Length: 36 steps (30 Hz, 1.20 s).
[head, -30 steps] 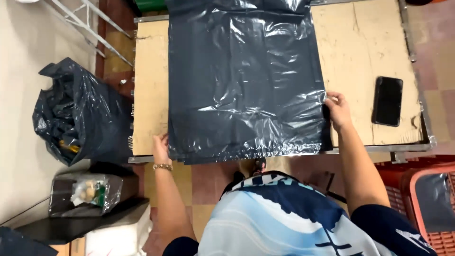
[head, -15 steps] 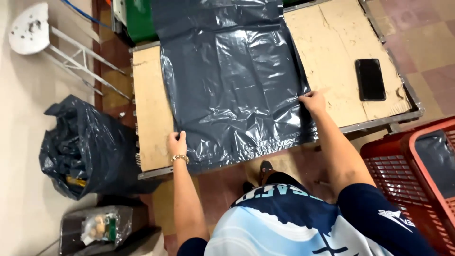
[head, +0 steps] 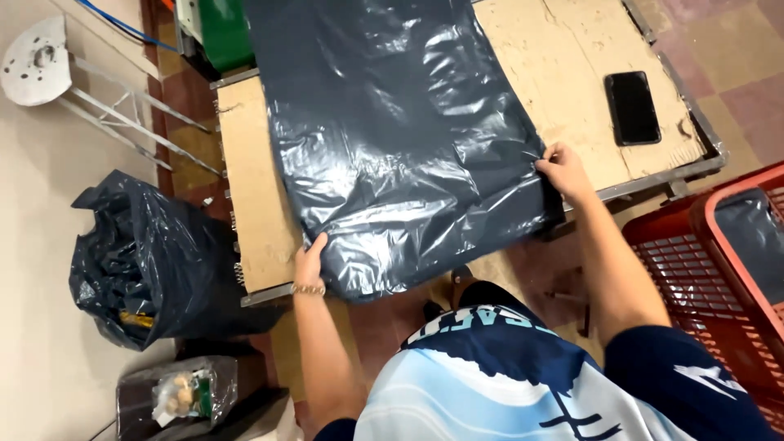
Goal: Fold plastic bags neatly and place them into a collection basket
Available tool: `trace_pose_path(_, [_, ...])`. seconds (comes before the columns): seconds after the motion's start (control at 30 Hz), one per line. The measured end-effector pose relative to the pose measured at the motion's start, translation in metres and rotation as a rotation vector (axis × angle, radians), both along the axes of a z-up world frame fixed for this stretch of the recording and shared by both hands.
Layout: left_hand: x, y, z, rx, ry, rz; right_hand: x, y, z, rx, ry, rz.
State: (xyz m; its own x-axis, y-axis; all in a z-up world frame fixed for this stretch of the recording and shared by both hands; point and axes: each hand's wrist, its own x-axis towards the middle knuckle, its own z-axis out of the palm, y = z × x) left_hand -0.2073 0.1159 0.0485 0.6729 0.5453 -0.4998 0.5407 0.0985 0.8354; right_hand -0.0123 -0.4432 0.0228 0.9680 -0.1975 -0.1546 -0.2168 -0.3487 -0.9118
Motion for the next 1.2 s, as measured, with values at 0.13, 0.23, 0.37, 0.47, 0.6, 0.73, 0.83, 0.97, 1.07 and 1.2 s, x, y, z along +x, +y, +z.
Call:
trace_pose_path(0.13, [-0.069, 0.017, 0.056, 0.019, -0.163, -0.086, -0.084, 0.005, 0.177, 0.169, -0.15, 0.324])
trace_pose_path(0.23, [-0.18, 0.082, -0.036, -0.114, -0.372, 0.138, -0.139, -0.053, 0.208, 0.219, -0.206, 0.321])
trace_pose_path(0.37, [-0.149, 0.068, 0.021, -0.086, -0.335, 0.16, -0.152, -0.185, 0.127, 0.064, -0.524, 0.571])
trace_pose_path(0.47, [-0.106, 0.057, 0.084, -0.04, -0.304, 0.206, -0.112, -0.106, 0.18, 0.535, -0.511, 0.545])
trace_pose_path(0.6, [0.025, 0.065, 0.153, -0.098, -0.46, 0.251, 0.133, -0.063, 0.117, 0.104, -0.503, 0.676])
trace_pose_path(0.73, [0.174, 0.101, 0.127, -0.563, -0.756, -0.053, 0.162, 0.078, 0.2, 0.697, -0.396, 0.635])
trace_pose_path(0.83, [0.168, 0.089, 0.12, 0.644, 0.018, -0.233, 0.185, 0.066, 0.136, 0.086, 0.017, 0.325])
trace_pose_path(0.97, [0.085, 0.088, 0.0, 0.522, 0.212, -0.064, 0.126, 0.036, 0.051, -0.104, 0.117, 0.428])
trace_pose_path(1.07, [0.016, 0.073, -0.041, 0.727, 0.609, -0.189, 0.089, 0.031, 0.033, -0.246, 0.317, 0.409])
trace_pose_path(1.2, [-0.001, 0.045, -0.069, 0.951, 0.613, -0.086, 0.082, 0.041, 0.026, -0.289, 0.332, 0.295])
